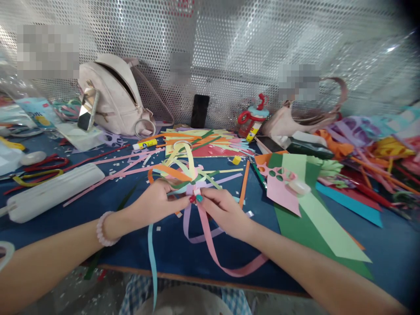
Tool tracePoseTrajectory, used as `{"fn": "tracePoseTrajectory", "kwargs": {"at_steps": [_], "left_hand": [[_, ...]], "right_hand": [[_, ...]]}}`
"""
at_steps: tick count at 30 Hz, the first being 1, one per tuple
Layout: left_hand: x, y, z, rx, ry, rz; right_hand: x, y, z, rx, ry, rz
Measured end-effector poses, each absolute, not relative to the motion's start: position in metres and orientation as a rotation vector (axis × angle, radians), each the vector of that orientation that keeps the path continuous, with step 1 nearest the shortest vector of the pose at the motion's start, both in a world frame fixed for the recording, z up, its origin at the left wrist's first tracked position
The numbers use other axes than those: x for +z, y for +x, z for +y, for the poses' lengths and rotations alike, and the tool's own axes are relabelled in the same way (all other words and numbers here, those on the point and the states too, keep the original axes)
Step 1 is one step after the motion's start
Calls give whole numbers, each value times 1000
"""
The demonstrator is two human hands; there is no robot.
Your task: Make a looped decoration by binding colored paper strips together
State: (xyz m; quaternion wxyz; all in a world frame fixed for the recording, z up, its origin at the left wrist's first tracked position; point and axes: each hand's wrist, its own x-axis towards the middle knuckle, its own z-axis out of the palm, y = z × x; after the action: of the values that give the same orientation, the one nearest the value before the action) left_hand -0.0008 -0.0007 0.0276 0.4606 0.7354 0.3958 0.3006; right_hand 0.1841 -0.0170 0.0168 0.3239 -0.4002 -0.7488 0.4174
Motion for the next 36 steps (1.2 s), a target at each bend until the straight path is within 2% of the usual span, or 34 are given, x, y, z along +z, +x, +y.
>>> {"fn": "tracePoseTrajectory", "kwargs": {"at_steps": [5,8,12,16,25,36], "left_hand": [[27,-1,-2,757,1836,1006],[27,-1,-2,774,1897,1038],[26,0,-3,817,2020,1020],[26,1,-5,866,2193,992],[15,-6,-6,773,2495,1043],[21,-4,-5,708,2409,1046]], "right_hand": [[16,185,-20,1103,-1091,-2001],[16,188,-21,717,-1092,-2092],[17,193,-19,110,-803,-2215],[17,192,-16,-187,-753,-2371],[16,194,-11,-318,-755,-2564],[16,197,-8,-205,-700,-2607]]}}
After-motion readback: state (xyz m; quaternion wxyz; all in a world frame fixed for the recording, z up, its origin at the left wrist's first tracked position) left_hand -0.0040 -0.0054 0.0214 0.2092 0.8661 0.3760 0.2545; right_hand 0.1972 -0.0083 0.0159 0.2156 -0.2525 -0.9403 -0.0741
